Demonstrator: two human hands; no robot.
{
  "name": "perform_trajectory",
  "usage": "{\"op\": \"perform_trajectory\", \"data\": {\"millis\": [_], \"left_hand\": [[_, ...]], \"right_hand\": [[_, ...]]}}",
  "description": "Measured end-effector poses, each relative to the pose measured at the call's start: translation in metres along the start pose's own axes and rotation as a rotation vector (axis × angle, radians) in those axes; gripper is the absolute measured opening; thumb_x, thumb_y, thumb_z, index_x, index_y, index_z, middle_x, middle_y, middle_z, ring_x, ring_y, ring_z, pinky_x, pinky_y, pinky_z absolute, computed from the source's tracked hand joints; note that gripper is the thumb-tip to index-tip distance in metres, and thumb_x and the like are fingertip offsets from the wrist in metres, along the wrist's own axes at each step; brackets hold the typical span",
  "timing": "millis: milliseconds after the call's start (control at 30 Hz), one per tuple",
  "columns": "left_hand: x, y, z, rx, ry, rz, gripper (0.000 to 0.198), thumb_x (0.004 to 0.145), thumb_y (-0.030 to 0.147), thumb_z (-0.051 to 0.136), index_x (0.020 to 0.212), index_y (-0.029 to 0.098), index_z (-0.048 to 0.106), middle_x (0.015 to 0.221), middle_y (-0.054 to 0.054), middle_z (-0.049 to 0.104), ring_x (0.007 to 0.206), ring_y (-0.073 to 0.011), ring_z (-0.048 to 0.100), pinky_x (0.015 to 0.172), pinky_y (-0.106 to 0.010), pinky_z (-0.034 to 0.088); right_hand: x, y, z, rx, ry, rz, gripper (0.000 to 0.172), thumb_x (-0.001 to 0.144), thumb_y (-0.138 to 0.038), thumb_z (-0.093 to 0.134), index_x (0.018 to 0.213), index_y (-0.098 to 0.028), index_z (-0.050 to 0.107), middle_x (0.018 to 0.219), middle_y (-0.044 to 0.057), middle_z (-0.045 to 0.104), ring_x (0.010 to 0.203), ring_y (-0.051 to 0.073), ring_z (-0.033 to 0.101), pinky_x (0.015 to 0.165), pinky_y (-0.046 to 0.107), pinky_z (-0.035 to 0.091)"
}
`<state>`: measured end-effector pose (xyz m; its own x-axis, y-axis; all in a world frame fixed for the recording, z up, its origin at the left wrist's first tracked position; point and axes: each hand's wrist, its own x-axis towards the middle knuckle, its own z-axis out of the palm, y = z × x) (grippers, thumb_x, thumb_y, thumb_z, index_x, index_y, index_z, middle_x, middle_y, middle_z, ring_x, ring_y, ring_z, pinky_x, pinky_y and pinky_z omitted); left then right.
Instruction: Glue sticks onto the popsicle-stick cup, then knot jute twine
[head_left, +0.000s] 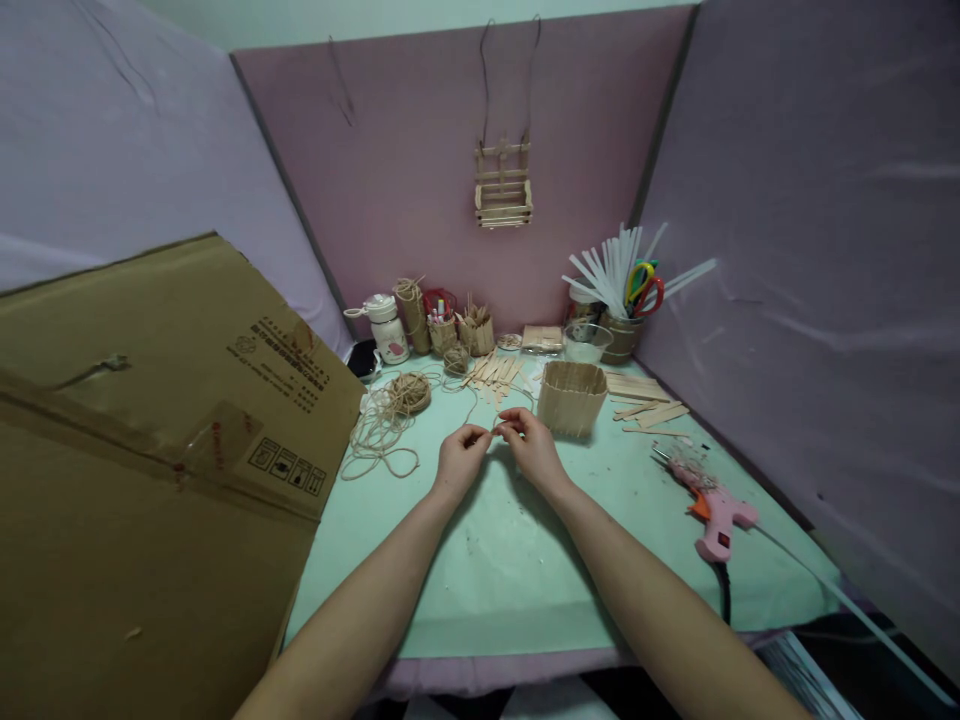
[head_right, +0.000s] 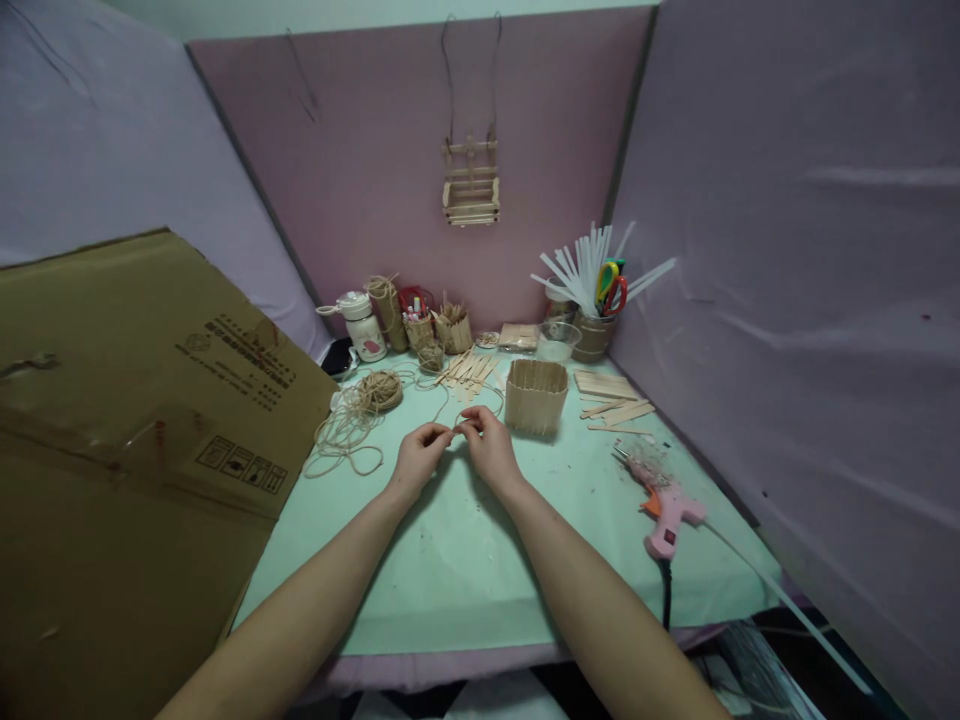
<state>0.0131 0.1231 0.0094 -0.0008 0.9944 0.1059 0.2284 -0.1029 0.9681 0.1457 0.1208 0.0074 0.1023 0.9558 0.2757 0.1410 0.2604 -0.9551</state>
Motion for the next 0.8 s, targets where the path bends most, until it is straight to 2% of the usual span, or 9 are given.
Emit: {"op": "perform_trajectory", "data": {"millis": [267, 533, 800], "left_hand": [[-0.0007, -0.0023, 0.0021, 0.035, -0.007, 0.089, 0.015, 0.071, 0.029, 0.058, 0.071, 0.016, 0.067, 0.067, -0.001, 0.064, 0.065, -0.014, 0.055, 0.064, -0.025, 0.042], [0.0008, -0.0037, 0.003, -0.053, 0.001, 0.045, 0.013, 0.068, 0.028, 0.06, 0.072, 0.016, 0.065, 0.069, -0.001, 0.064, 0.065, -0.0134, 0.056, 0.065, -0.025, 0.043], [-0.0017, 0.0012, 0.004, -0.057, -0.066, -0.024, 0.019, 0.065, 0.034, 0.064, 0.067, 0.015, 0.066, 0.058, 0.001, 0.058, 0.053, -0.01, 0.046, 0.053, -0.022, 0.036]], "right_hand": [[-0.0034, -0.0026, 0.0014, -0.11, 0.025, -0.057, 0.015, 0.078, -0.028, 0.051, 0.088, -0.02, 0.058, 0.085, 0.005, 0.069, 0.079, 0.019, 0.065, 0.075, 0.033, 0.048], [-0.0041, 0.0001, 0.0014, -0.125, 0.016, -0.065, 0.015, 0.08, -0.028, 0.049, 0.091, -0.021, 0.057, 0.08, 0.003, 0.069, 0.078, 0.019, 0.065, 0.074, 0.032, 0.047], [-0.005, -0.0011, 0.0002, -0.172, 0.017, -0.065, 0.016, 0.08, -0.03, 0.052, 0.091, -0.021, 0.058, 0.078, 0.003, 0.069, 0.074, 0.019, 0.064, 0.072, 0.031, 0.047]]}}
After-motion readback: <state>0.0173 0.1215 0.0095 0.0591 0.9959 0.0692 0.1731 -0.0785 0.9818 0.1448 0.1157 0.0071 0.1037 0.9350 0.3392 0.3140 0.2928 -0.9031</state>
